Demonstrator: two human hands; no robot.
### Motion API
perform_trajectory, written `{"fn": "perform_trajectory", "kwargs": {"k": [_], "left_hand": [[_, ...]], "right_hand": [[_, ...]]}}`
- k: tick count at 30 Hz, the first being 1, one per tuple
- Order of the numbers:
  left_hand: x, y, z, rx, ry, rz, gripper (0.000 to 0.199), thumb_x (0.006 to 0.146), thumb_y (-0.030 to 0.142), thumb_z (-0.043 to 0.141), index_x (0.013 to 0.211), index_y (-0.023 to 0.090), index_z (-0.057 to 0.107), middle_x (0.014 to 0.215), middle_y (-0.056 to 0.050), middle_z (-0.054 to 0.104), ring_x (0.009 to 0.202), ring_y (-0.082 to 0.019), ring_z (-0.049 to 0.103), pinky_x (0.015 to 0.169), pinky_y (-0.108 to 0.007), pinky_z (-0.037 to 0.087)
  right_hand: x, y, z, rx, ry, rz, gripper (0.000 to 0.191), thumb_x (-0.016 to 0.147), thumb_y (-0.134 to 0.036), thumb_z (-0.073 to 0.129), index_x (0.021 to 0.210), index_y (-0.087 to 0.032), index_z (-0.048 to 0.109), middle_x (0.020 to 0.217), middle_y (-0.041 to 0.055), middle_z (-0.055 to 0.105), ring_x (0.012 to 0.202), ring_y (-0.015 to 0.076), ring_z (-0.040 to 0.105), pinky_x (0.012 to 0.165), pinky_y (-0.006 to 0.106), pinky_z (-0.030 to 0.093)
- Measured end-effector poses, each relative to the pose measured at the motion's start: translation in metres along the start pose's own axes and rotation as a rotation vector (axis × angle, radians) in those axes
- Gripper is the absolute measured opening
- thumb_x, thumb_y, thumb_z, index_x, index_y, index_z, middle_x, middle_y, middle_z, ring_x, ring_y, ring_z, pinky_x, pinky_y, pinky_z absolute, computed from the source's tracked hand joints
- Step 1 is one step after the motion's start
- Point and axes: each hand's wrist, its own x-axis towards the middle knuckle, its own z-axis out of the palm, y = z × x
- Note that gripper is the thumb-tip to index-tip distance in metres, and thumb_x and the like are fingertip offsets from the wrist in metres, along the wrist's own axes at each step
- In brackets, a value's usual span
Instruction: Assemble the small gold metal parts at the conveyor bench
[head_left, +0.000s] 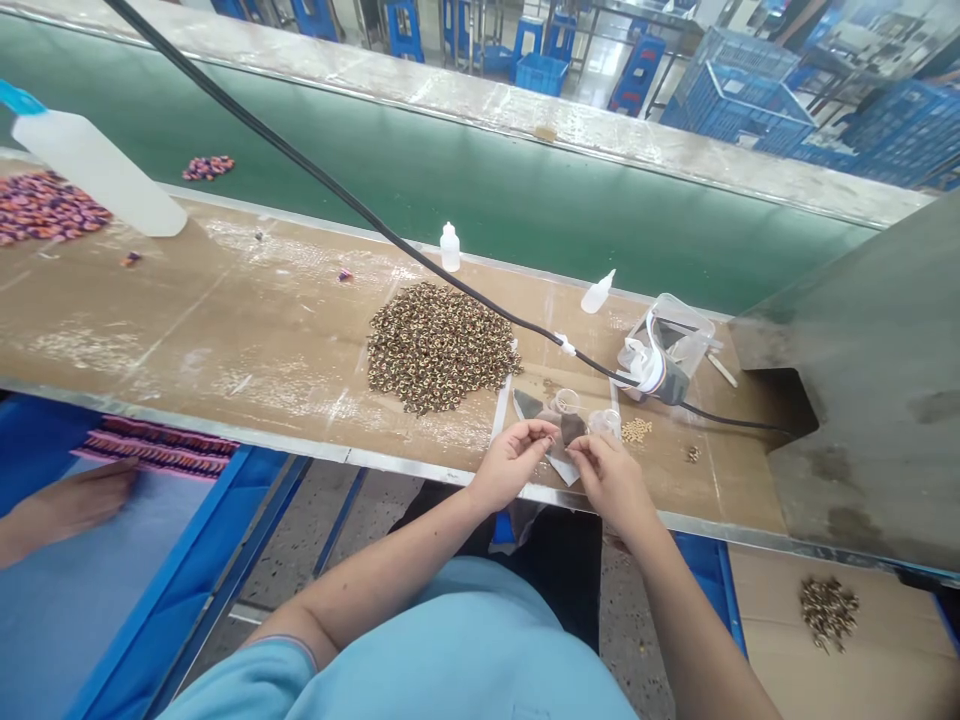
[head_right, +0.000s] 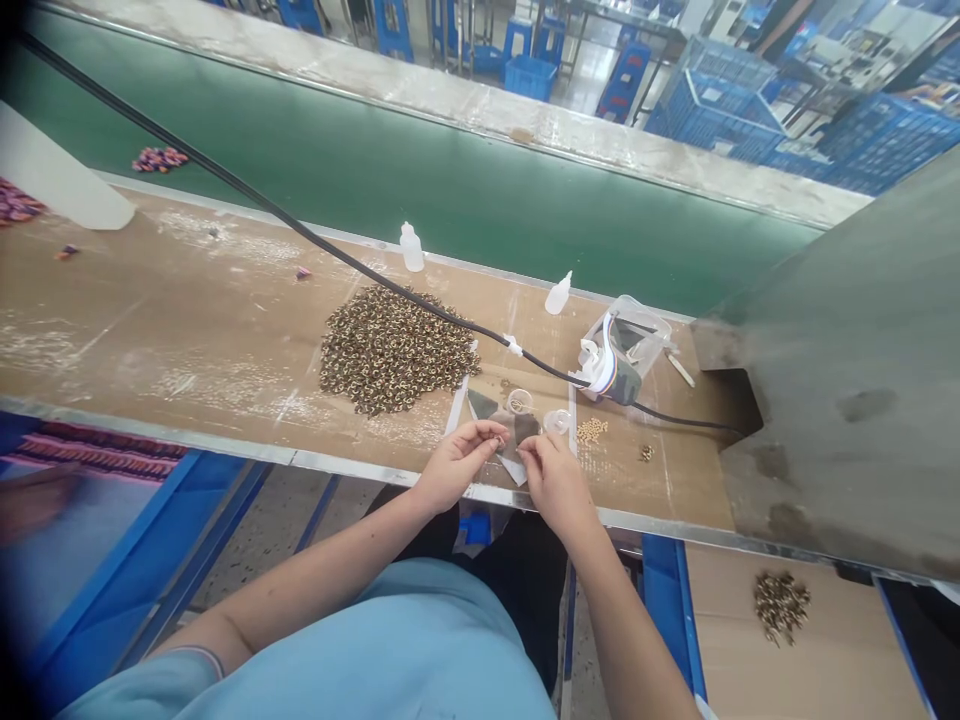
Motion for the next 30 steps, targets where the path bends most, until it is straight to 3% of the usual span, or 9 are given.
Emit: {"fn": "perform_trajectory", "kwargs": {"k": [5,12,18,26,30], "left_hand": [[-0.001,0.004,-0.001,-0.183,-0.082,-0.107,0.028,0.066,0.032,0.075,0.078,0.014,0.057,0.067,0.0,0.064,0.064,-0.011,0.06,0.063,-0.023,0.047],[0.001,0.007,-0.002,-0.276,-0.118,-0.197,0.035,0.058,0.032,0.081,0.076,0.013,0.058,0.065,0.001,0.064,0.065,-0.011,0.063,0.063,-0.023,0.048],[0.0,0.007,-0.003,-0.272,-0.165,-0.215,0.037,0.058,0.032,0.081,0.081,0.012,0.06,0.066,0.0,0.065,0.064,-0.01,0.063,0.062,-0.021,0.048],[0.001,0.005,-0.003,-0.245,-0.187,-0.207,0.036,0.059,0.033,0.08,0.077,0.013,0.057,0.066,0.0,0.064,0.064,-0.01,0.063,0.061,-0.022,0.048],[0.0,0.005,-0.003,-0.233,-0.172,-0.196,0.032,0.061,0.032,0.079,0.076,0.013,0.057,0.069,0.0,0.064,0.063,-0.009,0.061,0.064,-0.023,0.048]], "right_hand": [[-0.009,-0.011,0.004,0.18,0.174,0.004,0.017,0.087,-0.028,0.047,0.078,-0.021,0.059,0.077,0.0022,0.062,0.07,0.0141,0.059,0.064,0.026,0.047],[-0.013,-0.017,0.007,0.163,0.286,0.004,0.017,0.088,-0.028,0.047,0.079,-0.022,0.06,0.077,0.0032,0.063,0.075,0.016,0.06,0.07,0.029,0.048],[-0.012,-0.018,0.004,0.206,0.283,0.001,0.017,0.087,-0.029,0.049,0.078,-0.021,0.061,0.077,0.0032,0.064,0.077,0.016,0.059,0.071,0.029,0.047],[-0.014,-0.014,0.018,0.658,0.211,0.279,0.024,0.081,-0.041,0.056,0.08,-0.018,0.06,0.072,0.002,0.063,0.062,0.0135,0.059,0.058,0.026,0.049],[-0.015,-0.021,0.018,0.455,0.304,0.176,0.019,0.083,-0.037,0.054,0.077,-0.02,0.062,0.075,0.0034,0.063,0.071,0.0155,0.06,0.065,0.029,0.049]]}}
